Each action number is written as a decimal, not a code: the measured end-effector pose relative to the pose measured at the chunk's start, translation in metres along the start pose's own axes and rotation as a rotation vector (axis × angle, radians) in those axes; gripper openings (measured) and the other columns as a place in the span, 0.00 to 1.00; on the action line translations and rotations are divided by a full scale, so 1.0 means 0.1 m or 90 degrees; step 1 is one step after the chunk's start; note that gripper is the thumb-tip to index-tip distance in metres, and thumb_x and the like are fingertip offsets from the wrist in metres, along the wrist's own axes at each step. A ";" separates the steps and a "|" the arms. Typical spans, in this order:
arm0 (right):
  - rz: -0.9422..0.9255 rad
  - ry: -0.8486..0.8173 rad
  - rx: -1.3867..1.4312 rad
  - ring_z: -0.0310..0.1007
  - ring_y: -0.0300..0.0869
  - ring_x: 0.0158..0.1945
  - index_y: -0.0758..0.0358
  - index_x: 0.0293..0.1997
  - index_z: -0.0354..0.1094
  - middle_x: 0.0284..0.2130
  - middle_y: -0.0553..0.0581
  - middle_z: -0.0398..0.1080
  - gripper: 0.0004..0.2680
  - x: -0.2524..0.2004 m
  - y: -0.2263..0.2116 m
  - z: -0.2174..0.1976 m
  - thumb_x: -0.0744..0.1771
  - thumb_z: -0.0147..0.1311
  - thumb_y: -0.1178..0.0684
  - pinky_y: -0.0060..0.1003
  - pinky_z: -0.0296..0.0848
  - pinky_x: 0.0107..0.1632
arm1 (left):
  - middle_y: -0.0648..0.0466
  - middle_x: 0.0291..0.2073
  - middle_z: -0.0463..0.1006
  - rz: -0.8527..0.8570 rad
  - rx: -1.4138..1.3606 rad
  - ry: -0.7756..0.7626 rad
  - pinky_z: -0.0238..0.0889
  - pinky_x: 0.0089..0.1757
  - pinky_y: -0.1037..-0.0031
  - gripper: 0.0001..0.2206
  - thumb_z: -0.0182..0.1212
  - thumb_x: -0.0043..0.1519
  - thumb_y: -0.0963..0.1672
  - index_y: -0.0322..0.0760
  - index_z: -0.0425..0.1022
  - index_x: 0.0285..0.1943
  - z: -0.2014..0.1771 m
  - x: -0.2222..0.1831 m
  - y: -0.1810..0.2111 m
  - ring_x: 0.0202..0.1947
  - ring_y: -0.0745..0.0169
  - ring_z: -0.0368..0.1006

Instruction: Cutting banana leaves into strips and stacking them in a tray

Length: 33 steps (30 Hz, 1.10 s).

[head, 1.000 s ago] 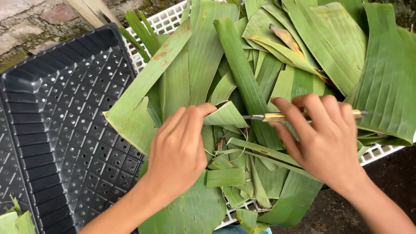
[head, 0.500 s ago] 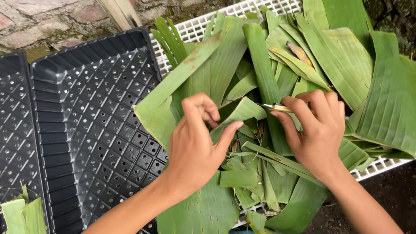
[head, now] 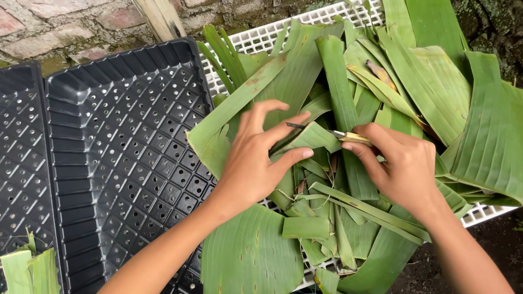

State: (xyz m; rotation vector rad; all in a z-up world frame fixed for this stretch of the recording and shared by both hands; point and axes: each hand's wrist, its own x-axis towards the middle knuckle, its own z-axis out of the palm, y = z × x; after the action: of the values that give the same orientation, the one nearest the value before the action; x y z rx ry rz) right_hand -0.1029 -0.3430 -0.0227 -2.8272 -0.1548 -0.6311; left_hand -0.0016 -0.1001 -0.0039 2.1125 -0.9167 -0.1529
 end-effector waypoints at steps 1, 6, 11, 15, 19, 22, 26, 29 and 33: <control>0.001 0.000 0.000 0.64 0.38 0.22 0.56 0.40 0.70 0.23 0.48 0.70 0.08 0.02 0.00 0.02 0.72 0.58 0.46 0.35 0.53 0.25 | 0.49 0.62 0.63 0.000 0.000 -0.001 0.57 0.60 0.47 0.25 0.58 0.63 0.56 0.52 0.72 0.68 0.01 0.00 -0.02 0.65 0.45 0.60; 0.022 -0.076 0.022 0.62 0.37 0.20 0.52 0.38 0.67 0.18 0.47 0.65 0.08 0.12 0.02 0.08 0.72 0.53 0.43 0.37 0.49 0.21 | 0.56 0.48 0.82 -0.043 -0.179 0.018 0.67 0.43 0.72 0.16 0.55 0.66 0.49 0.35 0.83 0.50 0.05 0.00 -0.01 0.48 0.60 0.78; -0.033 -0.079 0.013 0.60 0.35 0.17 0.53 0.34 0.65 0.14 0.45 0.61 0.10 0.15 0.11 0.02 0.72 0.54 0.44 0.34 0.48 0.21 | 0.58 0.38 0.80 0.013 -0.146 0.050 0.61 0.39 0.71 0.10 0.56 0.67 0.44 0.35 0.83 0.44 0.09 -0.01 -0.05 0.35 0.61 0.74; -0.035 -0.078 -0.053 0.56 0.34 0.17 0.50 0.31 0.62 0.13 0.44 0.57 0.13 0.15 0.14 -0.12 0.73 0.53 0.42 0.33 0.43 0.23 | 0.61 0.35 0.79 0.032 -0.072 0.057 0.57 0.42 0.66 0.09 0.56 0.68 0.44 0.38 0.83 0.41 0.11 -0.02 -0.04 0.34 0.59 0.70; -0.048 -0.062 -0.017 0.51 0.33 0.15 0.51 0.30 0.65 0.11 0.42 0.55 0.13 0.05 0.35 -0.16 0.72 0.53 0.42 0.31 0.42 0.21 | 0.61 0.33 0.77 0.053 -0.014 0.052 0.56 0.38 0.67 0.09 0.55 0.68 0.43 0.40 0.82 0.40 0.10 -0.05 0.00 0.32 0.59 0.68; 0.064 0.077 0.248 0.75 0.50 0.52 0.68 0.43 0.70 0.43 0.63 0.73 0.07 -0.12 0.77 -0.32 0.78 0.51 0.65 0.45 0.73 0.57 | 0.59 0.33 0.82 -0.014 -0.011 0.014 0.58 0.42 0.66 0.09 0.56 0.67 0.42 0.40 0.84 0.47 0.17 -0.13 -0.08 0.35 0.61 0.73; 0.192 -0.029 0.088 0.52 0.41 0.27 0.66 0.39 0.59 0.24 0.54 0.55 0.13 -0.16 0.71 -0.41 0.79 0.52 0.53 0.38 0.53 0.32 | 0.59 0.38 0.81 -0.002 -0.018 0.068 0.59 0.42 0.67 0.08 0.56 0.67 0.43 0.38 0.81 0.47 0.12 -0.07 -0.04 0.39 0.60 0.73; 0.224 -0.102 0.206 0.56 0.35 0.19 0.62 0.36 0.64 0.18 0.48 0.60 0.09 -0.15 0.40 -0.26 0.74 0.52 0.53 0.31 0.55 0.20 | 0.55 0.41 0.76 0.061 0.045 0.096 0.61 0.42 0.66 0.09 0.56 0.68 0.43 0.38 0.76 0.54 0.11 -0.03 0.08 0.42 0.57 0.70; 0.240 -0.108 0.433 0.52 0.32 0.24 0.57 0.49 0.71 0.25 0.45 0.63 0.10 -0.08 -0.01 0.04 0.65 0.63 0.52 0.27 0.50 0.27 | 0.54 0.43 0.71 0.081 0.242 0.136 0.54 0.38 0.68 0.08 0.59 0.68 0.46 0.39 0.69 0.48 0.08 -0.15 0.16 0.41 0.54 0.64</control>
State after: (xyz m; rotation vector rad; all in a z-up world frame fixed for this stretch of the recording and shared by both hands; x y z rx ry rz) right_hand -0.1084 -0.3412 -0.0297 -2.1590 0.1152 -0.1957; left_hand -0.0246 -0.1021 -0.0003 2.3487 -1.0070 0.3315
